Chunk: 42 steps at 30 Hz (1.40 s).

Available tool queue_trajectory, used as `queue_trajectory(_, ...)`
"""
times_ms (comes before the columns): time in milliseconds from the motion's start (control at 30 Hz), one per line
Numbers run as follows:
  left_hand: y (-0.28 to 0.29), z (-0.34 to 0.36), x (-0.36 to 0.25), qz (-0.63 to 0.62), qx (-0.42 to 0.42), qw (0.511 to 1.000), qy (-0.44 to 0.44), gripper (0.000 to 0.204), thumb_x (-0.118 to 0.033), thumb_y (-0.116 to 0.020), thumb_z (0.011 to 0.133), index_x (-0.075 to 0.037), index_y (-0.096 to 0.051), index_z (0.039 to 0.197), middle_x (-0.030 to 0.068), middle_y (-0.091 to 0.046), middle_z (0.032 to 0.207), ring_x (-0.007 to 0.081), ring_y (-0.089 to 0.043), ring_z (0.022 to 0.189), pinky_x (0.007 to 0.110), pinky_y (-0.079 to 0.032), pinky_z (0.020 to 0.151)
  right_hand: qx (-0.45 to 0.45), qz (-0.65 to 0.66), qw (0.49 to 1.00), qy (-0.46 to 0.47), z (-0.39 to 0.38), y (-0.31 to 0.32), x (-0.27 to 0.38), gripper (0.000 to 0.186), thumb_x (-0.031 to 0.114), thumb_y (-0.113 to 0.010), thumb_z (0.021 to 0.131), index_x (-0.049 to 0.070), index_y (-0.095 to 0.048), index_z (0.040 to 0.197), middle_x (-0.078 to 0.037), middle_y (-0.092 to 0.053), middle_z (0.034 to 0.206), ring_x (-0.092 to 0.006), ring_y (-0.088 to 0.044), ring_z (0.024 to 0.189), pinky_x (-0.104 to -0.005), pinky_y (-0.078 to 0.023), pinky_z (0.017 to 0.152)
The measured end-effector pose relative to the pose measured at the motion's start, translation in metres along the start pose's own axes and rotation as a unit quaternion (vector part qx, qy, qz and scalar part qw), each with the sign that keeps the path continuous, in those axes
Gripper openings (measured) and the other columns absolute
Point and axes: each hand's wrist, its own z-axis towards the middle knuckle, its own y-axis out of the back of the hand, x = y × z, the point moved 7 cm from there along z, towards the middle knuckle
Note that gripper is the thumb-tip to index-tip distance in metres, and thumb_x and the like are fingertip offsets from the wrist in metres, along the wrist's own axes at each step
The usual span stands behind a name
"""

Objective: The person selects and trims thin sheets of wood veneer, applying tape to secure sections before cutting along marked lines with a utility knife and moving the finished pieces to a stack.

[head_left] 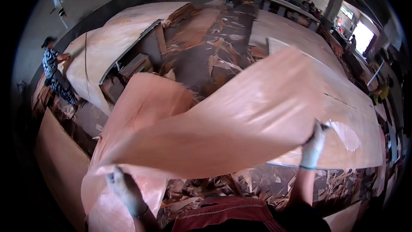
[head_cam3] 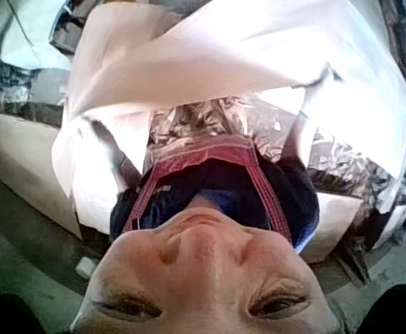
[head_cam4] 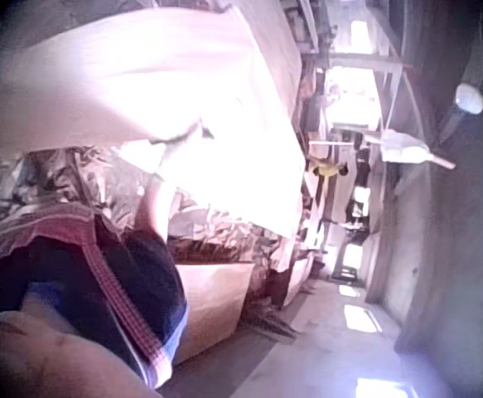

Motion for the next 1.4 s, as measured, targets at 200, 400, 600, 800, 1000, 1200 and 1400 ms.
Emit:
queue_trajectory(200, -0.194, -0.102, 0.033, 0.072, 0.266, 0.961, -0.038, 0.005, -0.01, -0.054, 0.096, -0.007, -0.054, 0.1, -0.0025, -0.053, 0.085, 0.0053, -0.048, 0.076, 0.022, -0.039, 0.064, -0.214, -0.119, 0.96, 0.134, -0.066, 0.277, 0.152, 0.03, 0.017, -0.058, 0.095, -0.002, -0.059, 0.117, -0.012, -0.06, 0.116, -0.0188, -0.056, 0.108, -0.0337, -0.045, 0.098)
queue_trajectory(400, -0.356, -0.282, 0.053, -0.004, 0.397, 0.915, -0.077, 0.014, -0.008, -0.054, 0.097, 0.002, -0.057, 0.105, 0.0065, -0.059, 0.097, 0.014, -0.054, 0.087, 0.026, -0.044, 0.077, -0.435, -0.02, 0.88, 0.188, -0.178, 0.491, 0.223, 0.03, 0.016, -0.056, 0.097, -0.004, -0.056, 0.12, -0.008, -0.061, 0.11, -0.0136, -0.058, 0.103, -0.0253, -0.046, 0.091)
queue_trajectory(600, -0.486, -0.456, 0.069, -0.116, 0.44, 0.873, 0.173, 0.011, -0.011, -0.055, 0.096, 0.0, -0.058, 0.097, 0.0042, -0.056, 0.092, 0.0088, -0.052, 0.08, 0.023, -0.043, 0.068, -0.494, -0.103, 0.834, 0.225, -0.253, 0.588, 0.299, 0.03, 0.019, -0.051, 0.099, -0.002, -0.054, 0.121, -0.009, -0.061, 0.111, -0.0181, -0.06, 0.102, -0.032, -0.05, 0.089)
queue_trajectory(800, -0.603, -0.601, 0.057, -0.048, 0.517, 0.827, -0.215, 0.016, -0.017, -0.057, 0.096, -0.004, -0.056, 0.088, -0.0016, -0.049, 0.074, 0.0065, -0.045, 0.07, 0.023, -0.035, 0.061, -0.599, -0.1, 0.766, 0.21, -0.267, 0.67, 0.305, 0.036, 0.018, -0.054, 0.097, -0.004, -0.051, 0.126, -0.01, -0.059, 0.114, -0.0187, -0.058, 0.105, -0.0314, -0.046, 0.095)
queue_trajectory(1000, -0.741, -0.805, 0.092, -0.13, 0.613, 0.774, 0.086, 0.02, -0.017, -0.056, 0.097, 0.0, -0.06, 0.087, 0.0003, -0.054, 0.077, 0.0085, -0.049, 0.072, 0.025, -0.039, 0.067, -0.676, -0.249, 0.664, 0.203, -0.184, 0.759, 0.403, 0.063, -0.002, -0.054, 0.088, 0.006, -0.032, 0.147, -0.006, -0.048, 0.11, -0.0104, -0.05, 0.087, -0.023, -0.046, 0.075)
queue_trajectory(1200, -0.872, -1.001, 0.122, -0.111, 0.659, 0.727, 0.159, 0.025, -0.021, -0.056, 0.097, 0.0, -0.062, 0.087, 0.0029, -0.058, 0.074, 0.01, -0.053, 0.071, 0.027, -0.043, 0.069, -0.666, -0.299, 0.677, 0.095, -0.118, 0.874, 0.464, 0.022, 0.004, -0.053, 0.092, -0.001, -0.061, 0.112, 0.003, -0.05, 0.071, -0.0039, -0.041, 0.056, -0.0195, -0.031, 0.048)
queue_trajectory(1400, -0.961, -1.204, 0.174, -0.08, 0.712, 0.683, 0.142, 0.027, -0.025, -0.056, 0.098, 0.0, -0.061, 0.09, 0.0024, -0.056, 0.074, 0.01, -0.053, 0.07, 0.027, -0.047, 0.071, -0.629, -0.29, 0.721, 0.029, -0.053, 1.027, 0.503, 0.015, 0.014, -0.059, 0.095, 0.002, -0.063, 0.102, 0.002, -0.056, 0.07, -0.0027, -0.04, 0.048, -0.02, -0.029, 0.044)
